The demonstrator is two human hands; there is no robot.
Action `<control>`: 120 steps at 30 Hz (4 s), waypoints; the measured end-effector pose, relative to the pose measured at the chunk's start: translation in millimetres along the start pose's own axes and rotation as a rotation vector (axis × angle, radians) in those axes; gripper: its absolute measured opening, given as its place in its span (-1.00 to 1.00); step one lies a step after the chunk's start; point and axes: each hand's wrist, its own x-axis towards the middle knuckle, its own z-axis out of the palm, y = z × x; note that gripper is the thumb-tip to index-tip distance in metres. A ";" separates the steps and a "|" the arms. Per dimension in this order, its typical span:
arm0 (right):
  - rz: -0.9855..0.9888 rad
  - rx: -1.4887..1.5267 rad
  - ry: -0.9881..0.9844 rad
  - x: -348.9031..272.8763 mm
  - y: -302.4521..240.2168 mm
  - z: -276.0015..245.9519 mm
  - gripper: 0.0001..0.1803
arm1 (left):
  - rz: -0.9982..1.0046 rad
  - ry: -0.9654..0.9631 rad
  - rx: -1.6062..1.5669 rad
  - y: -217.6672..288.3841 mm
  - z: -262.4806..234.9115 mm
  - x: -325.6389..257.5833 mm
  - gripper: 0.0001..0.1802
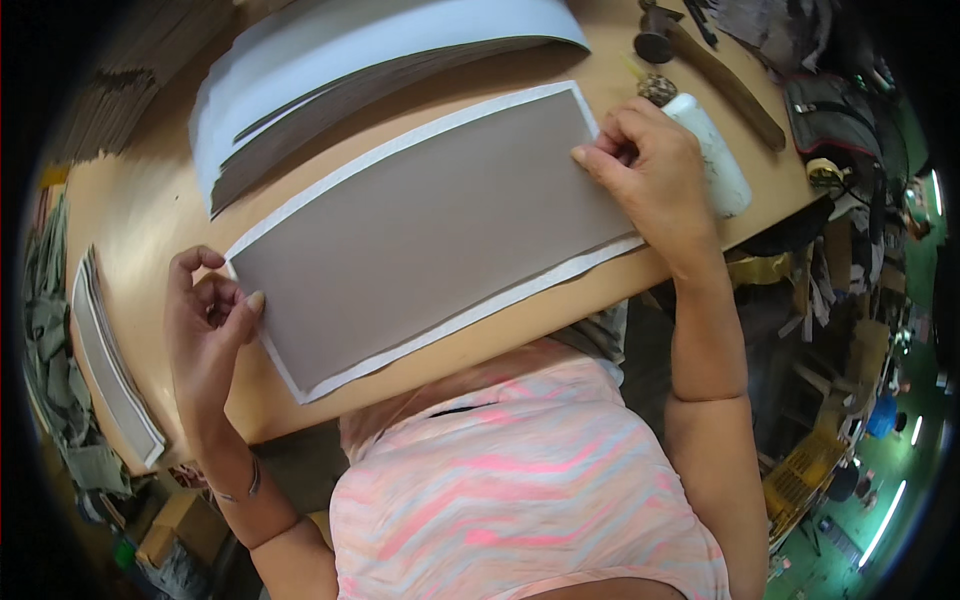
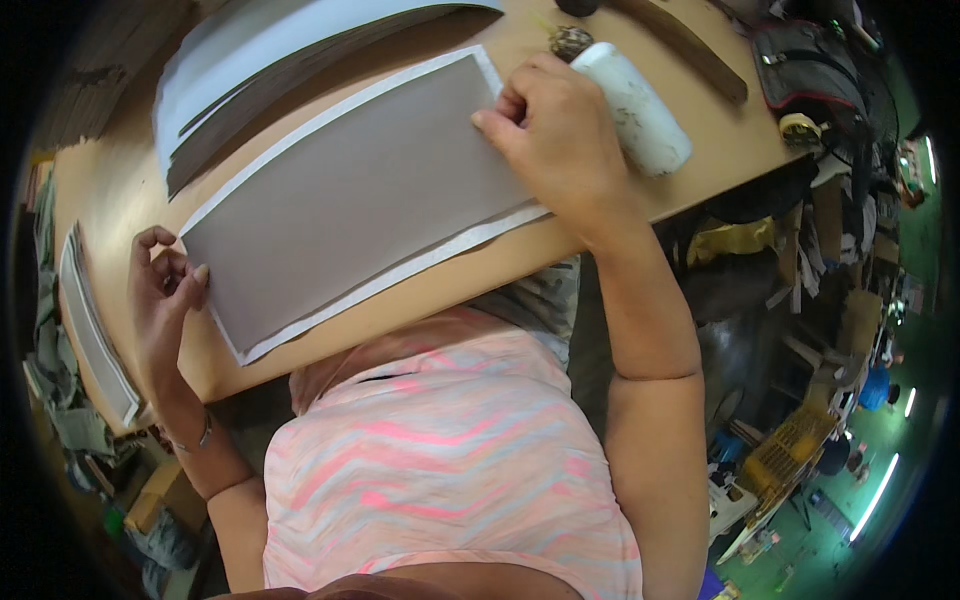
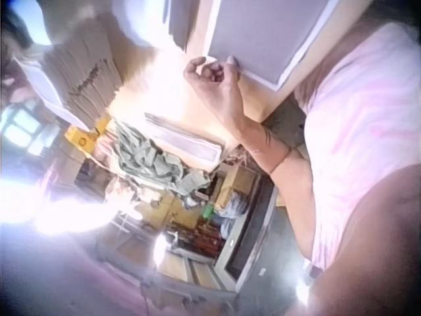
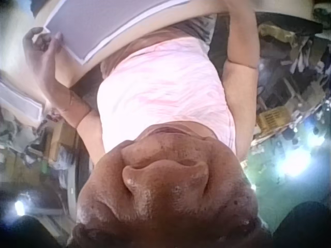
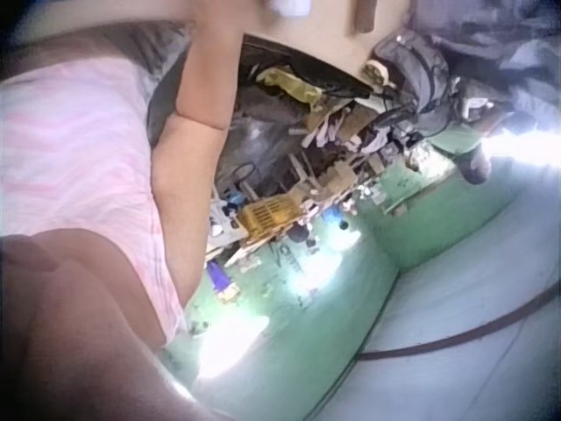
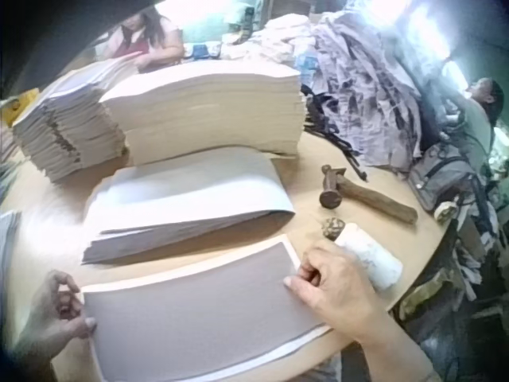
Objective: The person applies glue from a bottle onto white paper sheets and then places brown paper on top, pressing down to adhere them. The process is repeated for multiple sheets, with the person smoothing each assembly and stacking the finished pieces.
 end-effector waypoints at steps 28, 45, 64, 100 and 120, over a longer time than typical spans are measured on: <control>0.031 0.044 -0.011 -3.5 -3.5 -5.6 -0.78 | 0.054 0.031 0.091 11.6 7.6 0.8 -0.60; -0.435 -0.226 0.093 -13.4 -1.6 3.7 -0.67 | -0.007 0.001 0.073 9.5 6.1 3.0 -0.63; -0.345 -0.129 0.121 -29.2 8.8 -1.0 -0.56 | 0.023 0.021 0.086 5.6 6.4 3.1 -0.63; -0.214 0.192 0.138 -20.3 13.0 1.4 -0.57 | 0.889 -0.344 0.920 57.0 95.7 3.4 -0.20; -0.426 -0.195 0.171 -13.9 14.7 2.0 -0.55 | 1.001 -0.236 0.935 56.4 159.2 39.3 -0.11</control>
